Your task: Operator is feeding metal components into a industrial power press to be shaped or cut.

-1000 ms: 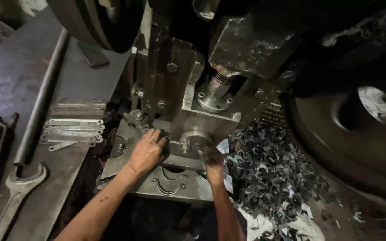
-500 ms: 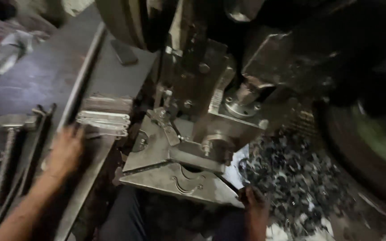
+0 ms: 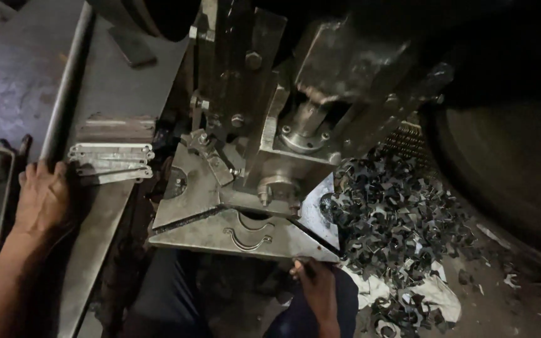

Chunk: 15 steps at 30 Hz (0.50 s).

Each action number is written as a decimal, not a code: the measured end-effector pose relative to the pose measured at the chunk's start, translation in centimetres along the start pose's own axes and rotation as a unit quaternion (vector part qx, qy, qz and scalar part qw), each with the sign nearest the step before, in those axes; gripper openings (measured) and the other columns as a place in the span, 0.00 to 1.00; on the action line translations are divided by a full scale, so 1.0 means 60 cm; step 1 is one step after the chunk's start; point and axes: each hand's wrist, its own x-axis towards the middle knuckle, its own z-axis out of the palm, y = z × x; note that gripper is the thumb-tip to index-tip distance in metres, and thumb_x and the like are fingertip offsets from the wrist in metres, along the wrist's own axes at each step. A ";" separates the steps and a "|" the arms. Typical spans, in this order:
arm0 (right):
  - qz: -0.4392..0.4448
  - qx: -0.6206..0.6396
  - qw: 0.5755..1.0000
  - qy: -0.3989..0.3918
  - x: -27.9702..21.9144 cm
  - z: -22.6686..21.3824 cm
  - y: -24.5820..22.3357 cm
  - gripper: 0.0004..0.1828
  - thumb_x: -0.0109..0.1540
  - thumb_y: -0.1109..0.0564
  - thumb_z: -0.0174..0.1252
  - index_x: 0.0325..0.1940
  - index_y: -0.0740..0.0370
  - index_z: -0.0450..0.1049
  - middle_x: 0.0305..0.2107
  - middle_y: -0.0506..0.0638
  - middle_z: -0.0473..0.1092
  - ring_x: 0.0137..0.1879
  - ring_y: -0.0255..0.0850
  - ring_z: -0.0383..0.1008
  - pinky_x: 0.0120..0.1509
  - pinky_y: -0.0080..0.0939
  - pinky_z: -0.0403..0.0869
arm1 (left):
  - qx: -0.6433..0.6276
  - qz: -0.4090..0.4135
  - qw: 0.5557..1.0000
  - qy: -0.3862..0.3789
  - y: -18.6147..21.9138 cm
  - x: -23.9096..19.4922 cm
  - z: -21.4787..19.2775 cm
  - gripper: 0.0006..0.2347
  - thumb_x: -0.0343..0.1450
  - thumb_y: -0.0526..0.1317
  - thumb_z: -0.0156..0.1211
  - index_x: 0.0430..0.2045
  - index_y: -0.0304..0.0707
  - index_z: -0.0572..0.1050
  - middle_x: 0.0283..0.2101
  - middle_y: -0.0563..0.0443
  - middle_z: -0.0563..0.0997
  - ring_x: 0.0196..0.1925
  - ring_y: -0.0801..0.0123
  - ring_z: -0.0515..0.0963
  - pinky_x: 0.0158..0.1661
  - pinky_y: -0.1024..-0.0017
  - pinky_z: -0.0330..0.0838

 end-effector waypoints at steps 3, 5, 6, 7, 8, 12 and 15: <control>0.076 0.077 0.994 -0.010 0.011 0.021 0.000 0.11 0.63 0.55 0.61 0.45 0.61 0.83 0.26 0.53 0.82 0.30 0.35 0.80 0.36 0.35 0.77 | -0.091 -0.026 0.994 0.049 0.029 -0.019 -0.068 0.10 0.70 0.32 0.55 0.44 0.34 0.77 0.45 0.31 0.77 0.48 0.38 0.77 0.52 0.49 0.73; 0.029 0.023 0.999 -0.008 0.030 0.025 -0.058 0.11 0.63 0.55 0.61 0.46 0.62 0.82 0.27 0.53 0.82 0.29 0.37 0.80 0.35 0.36 0.77 | -0.145 -0.028 0.987 0.068 0.055 -0.023 -0.102 0.10 0.72 0.31 0.56 0.46 0.38 0.78 0.45 0.34 0.78 0.46 0.41 0.79 0.49 0.52 0.75; -0.018 -0.032 0.999 -0.012 0.039 0.027 -0.086 0.12 0.63 0.55 0.61 0.47 0.62 0.82 0.28 0.54 0.81 0.28 0.39 0.81 0.34 0.37 0.76 | -0.197 -0.034 0.976 0.084 0.067 -0.032 -0.121 0.10 0.74 0.30 0.56 0.47 0.42 0.79 0.45 0.38 0.80 0.44 0.44 0.80 0.47 0.55 0.76; -0.019 -0.033 0.999 -0.013 0.063 0.035 -0.117 0.12 0.63 0.55 0.61 0.47 0.62 0.82 0.28 0.54 0.81 0.28 0.39 0.81 0.34 0.37 0.76 | -0.197 -0.036 0.976 0.084 0.089 -0.036 -0.142 0.10 0.74 0.30 0.56 0.47 0.42 0.79 0.45 0.38 0.80 0.44 0.44 0.80 0.47 0.55 0.76; -0.184 -0.062 0.980 0.052 0.085 0.043 -0.147 0.13 0.66 0.57 0.59 0.51 0.64 0.79 0.37 0.59 0.79 0.38 0.46 0.81 0.42 0.40 0.78 | -0.221 -0.028 0.972 0.077 0.112 -0.038 -0.164 0.12 0.74 0.29 0.57 0.49 0.43 0.79 0.47 0.39 0.81 0.44 0.46 0.82 0.46 0.57 0.77; -0.301 -0.204 0.925 0.110 0.206 0.112 -0.119 0.17 0.67 0.56 0.57 0.56 0.70 0.75 0.40 0.64 0.76 0.41 0.56 0.80 0.44 0.50 0.78 | -0.301 0.031 0.953 0.025 0.176 -0.040 -0.169 0.23 0.57 0.30 0.63 0.49 0.37 0.78 0.46 0.34 0.82 0.43 0.42 0.83 0.44 0.57 0.78; -0.205 -0.342 0.917 0.017 0.247 0.136 -0.079 0.10 0.71 0.51 0.56 0.46 0.58 0.79 0.35 0.59 0.77 0.39 0.54 0.79 0.42 0.52 0.76 | -0.392 -0.024 0.918 -0.050 0.257 -0.047 -0.136 0.14 0.65 0.31 0.63 0.44 0.35 0.80 0.39 0.38 0.85 0.38 0.52 0.87 0.39 0.62 0.79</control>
